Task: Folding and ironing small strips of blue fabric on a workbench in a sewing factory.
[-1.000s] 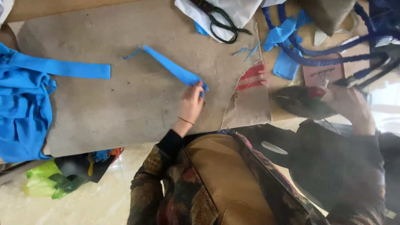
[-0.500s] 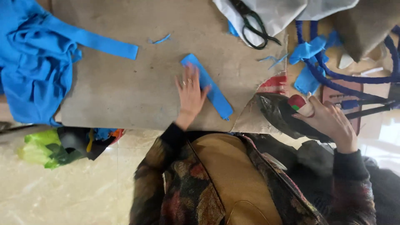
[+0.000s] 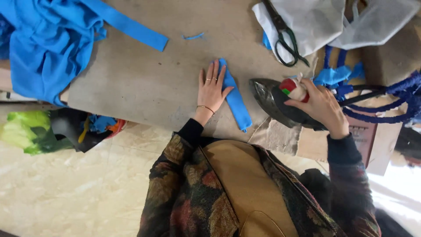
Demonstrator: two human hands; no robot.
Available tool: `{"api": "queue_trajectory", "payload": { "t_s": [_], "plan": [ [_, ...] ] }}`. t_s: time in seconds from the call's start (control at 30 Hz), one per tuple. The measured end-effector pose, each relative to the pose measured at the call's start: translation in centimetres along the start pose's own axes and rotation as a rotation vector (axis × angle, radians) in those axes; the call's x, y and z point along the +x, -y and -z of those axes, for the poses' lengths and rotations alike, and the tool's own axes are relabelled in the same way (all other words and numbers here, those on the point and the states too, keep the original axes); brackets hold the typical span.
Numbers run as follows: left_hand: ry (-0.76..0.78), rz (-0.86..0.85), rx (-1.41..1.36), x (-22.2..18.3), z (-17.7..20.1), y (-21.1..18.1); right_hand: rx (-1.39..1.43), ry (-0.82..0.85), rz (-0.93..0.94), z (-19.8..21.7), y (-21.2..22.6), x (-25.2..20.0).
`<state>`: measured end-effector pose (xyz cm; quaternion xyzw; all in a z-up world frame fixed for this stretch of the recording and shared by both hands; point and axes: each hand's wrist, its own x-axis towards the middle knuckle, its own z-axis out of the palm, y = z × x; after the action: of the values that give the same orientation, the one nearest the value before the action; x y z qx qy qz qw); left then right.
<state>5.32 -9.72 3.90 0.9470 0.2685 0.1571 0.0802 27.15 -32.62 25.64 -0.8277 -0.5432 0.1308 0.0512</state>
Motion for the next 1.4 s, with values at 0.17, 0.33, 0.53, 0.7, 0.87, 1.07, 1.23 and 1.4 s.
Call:
{"api": "queue_trajectory", "payload": {
  "t_s": [0.17, 0.33, 0.53, 0.7, 0.87, 1.07, 1.23, 1.4],
  "plan": [
    [0.108, 0.054, -0.066, 0.3, 0.0, -0.1, -0.039, -0.12, -0.007, -2.2, 0.6, 5.3],
    [0.005, 0.066, -0.219, 0.4, -0.9, 0.1, -0.038, -0.196, 0.038, -3.7, -0.8, 10.0],
    [-0.185, 0.058, -0.321, 0.2, -1.9, 0.7, -0.162, -0.199, 0.051, -3.5, 1.7, 13.3],
    [-0.22, 0.081, -0.437, 0.2, -2.5, 1.1, -0.168, -0.212, 0.145, -4.4, 2.7, 14.6],
    [-0.232, 0.089, -0.491, -0.1, -3.1, 1.7, -0.191, -0.194, 0.227, -4.1, 3.1, 15.5],
    [-0.319, 0.041, -0.387, -0.6, -2.2, 1.5, -0.179, -0.156, 0.272, -4.5, 2.1, 16.2],
    [-0.325, 0.03, -0.316, -1.3, -3.4, 1.4, -0.21, -0.22, 0.324, -4.2, 2.7, 16.9],
    [-0.402, 0.046, -0.323, -0.9, -2.0, 1.1, -0.22, -0.263, 0.403, -5.1, 1.7, 17.9]
  ]
}}
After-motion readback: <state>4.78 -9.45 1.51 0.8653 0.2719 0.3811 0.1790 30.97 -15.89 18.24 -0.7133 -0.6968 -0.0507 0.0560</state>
